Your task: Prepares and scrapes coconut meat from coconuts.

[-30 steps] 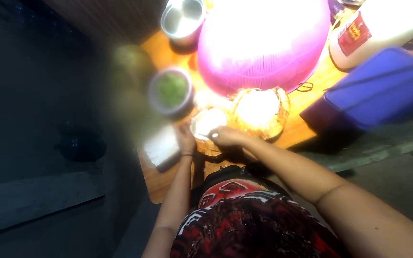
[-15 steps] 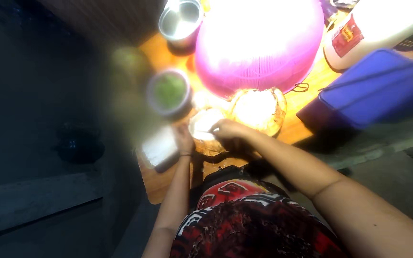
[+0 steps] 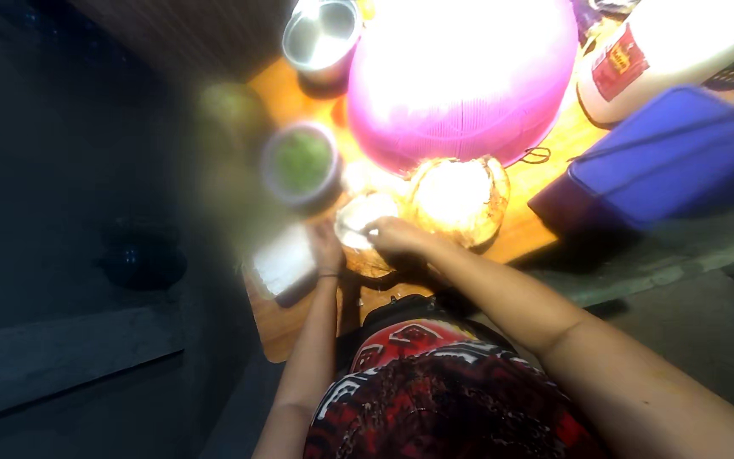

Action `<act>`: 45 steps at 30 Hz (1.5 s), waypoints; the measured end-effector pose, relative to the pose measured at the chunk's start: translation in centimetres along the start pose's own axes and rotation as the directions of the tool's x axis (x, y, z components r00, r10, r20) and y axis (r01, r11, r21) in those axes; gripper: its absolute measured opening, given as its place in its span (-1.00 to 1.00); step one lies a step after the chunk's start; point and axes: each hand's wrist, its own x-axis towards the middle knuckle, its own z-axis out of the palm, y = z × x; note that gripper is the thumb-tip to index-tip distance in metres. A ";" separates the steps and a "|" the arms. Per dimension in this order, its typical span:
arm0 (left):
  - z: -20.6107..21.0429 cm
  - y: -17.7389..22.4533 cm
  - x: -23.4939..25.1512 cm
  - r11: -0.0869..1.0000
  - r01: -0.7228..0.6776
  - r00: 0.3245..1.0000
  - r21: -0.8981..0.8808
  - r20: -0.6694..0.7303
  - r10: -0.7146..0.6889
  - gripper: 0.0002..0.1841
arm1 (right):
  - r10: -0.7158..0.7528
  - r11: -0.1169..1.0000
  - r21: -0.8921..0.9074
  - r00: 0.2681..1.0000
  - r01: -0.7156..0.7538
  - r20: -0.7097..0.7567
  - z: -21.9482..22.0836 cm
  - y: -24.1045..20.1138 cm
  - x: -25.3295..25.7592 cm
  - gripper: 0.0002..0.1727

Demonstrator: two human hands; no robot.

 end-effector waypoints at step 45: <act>-1.6 1.1 3.8 0.975 -0.208 0.921 0.080 0.352 0.168 -0.66 | 0.166 0.897 0.412 0.986 -0.162 0.024 -1.0 1.5 -2.5 -0.67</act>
